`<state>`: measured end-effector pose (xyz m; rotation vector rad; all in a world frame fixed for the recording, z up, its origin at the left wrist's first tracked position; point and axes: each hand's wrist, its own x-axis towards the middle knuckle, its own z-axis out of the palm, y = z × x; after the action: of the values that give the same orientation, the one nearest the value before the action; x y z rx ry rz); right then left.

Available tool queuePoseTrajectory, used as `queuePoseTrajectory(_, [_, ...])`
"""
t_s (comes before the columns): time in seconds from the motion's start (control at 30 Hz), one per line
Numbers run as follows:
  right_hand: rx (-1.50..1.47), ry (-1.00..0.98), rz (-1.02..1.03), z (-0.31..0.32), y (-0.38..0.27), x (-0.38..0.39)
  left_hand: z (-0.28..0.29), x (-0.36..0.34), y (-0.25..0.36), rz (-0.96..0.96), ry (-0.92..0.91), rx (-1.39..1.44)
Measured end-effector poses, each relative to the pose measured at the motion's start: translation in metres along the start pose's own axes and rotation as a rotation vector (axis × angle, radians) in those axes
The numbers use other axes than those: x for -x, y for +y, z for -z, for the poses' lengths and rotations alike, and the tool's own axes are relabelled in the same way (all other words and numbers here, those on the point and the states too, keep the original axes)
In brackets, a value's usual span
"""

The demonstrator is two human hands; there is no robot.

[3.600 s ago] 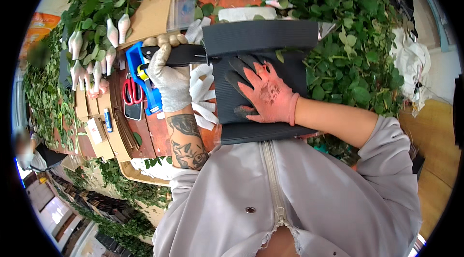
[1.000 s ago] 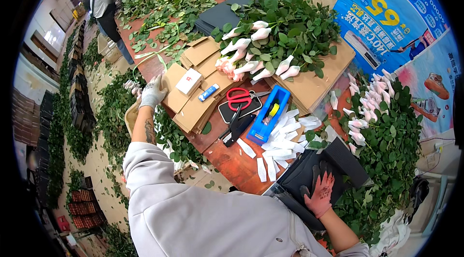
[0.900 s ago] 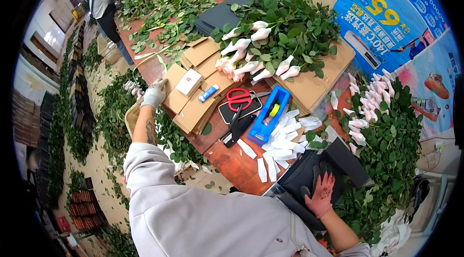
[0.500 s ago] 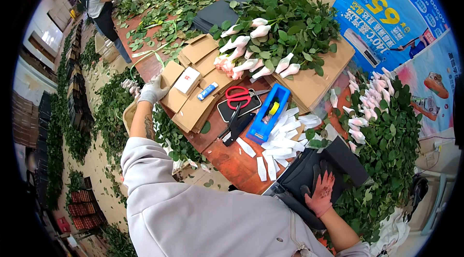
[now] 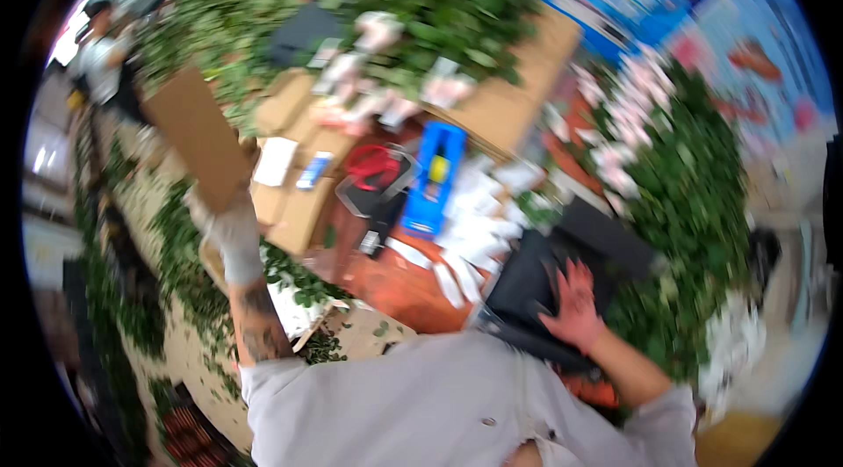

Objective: The person organizes flowers by placing individual stems into a holder and then taping them together.

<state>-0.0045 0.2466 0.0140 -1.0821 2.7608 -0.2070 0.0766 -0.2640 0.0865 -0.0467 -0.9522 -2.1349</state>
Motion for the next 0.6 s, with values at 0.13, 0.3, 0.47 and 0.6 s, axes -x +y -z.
queuePoseTrajectory(0.13, [-0.633, 0.147, 0.013, 0.047, -0.007, 0.01, -0.09, 0.124, -0.078, 0.53, -0.399, -0.532])
queuePoseTrajectory(0.3, [-1.534, 0.07, -0.445, 0.137, -0.046, 0.047, -0.191, 0.156, -0.125, 1.079, -0.989, 0.004])
queuePoseTrajectory(0.47, [-1.651, -0.131, -0.628, 0.129, -0.003, 0.054, -0.172, 0.151, -0.13, 0.59, -1.295, -0.603])
queuePoseTrajectory(0.6, [-1.564, -0.224, -0.566, 0.097, 0.017, 0.03, -0.156, 0.142, -0.143, 0.662, -0.885, -1.037])
